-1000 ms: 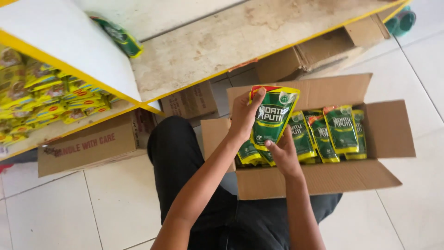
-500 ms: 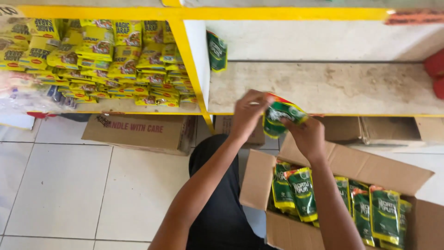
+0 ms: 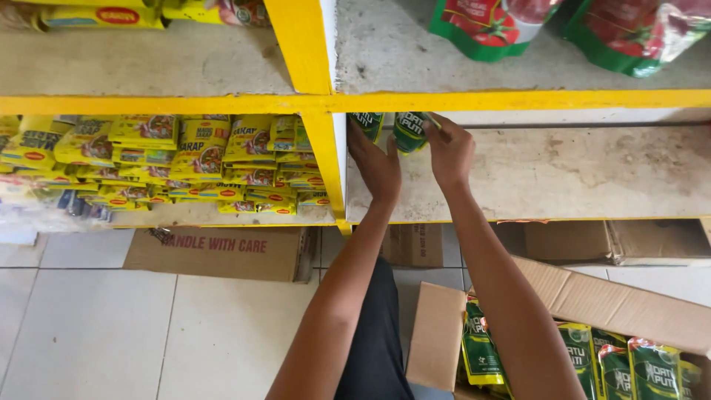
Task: Pack milk powder sachets into a box and stock vinegar sachets onto a low grocery shelf.
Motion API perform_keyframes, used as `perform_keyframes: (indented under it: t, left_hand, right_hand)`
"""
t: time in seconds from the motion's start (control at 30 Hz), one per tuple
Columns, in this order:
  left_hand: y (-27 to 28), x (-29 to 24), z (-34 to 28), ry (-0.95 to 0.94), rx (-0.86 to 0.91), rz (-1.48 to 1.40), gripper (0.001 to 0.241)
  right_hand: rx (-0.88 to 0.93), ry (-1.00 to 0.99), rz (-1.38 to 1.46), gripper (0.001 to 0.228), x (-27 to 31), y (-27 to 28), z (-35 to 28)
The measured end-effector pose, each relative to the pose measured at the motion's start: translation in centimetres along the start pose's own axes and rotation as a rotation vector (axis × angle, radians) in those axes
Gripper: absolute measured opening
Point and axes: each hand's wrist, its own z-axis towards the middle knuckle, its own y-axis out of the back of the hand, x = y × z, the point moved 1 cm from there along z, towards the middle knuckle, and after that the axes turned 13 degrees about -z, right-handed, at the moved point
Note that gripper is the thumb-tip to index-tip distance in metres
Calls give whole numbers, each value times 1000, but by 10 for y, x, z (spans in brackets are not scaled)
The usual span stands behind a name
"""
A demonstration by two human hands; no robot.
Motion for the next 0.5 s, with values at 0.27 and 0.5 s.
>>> perform_keyframes:
  t: [0.27,0.5]
  left_hand:
    - [-5,5,-6,24,-72,52,77]
    - [12,3,-9,52,35,-10,74]
  right_hand:
    - [202,45,-17,44,-23,-15,-4]
    - [287,-5,-16,31,-41,-40,1]
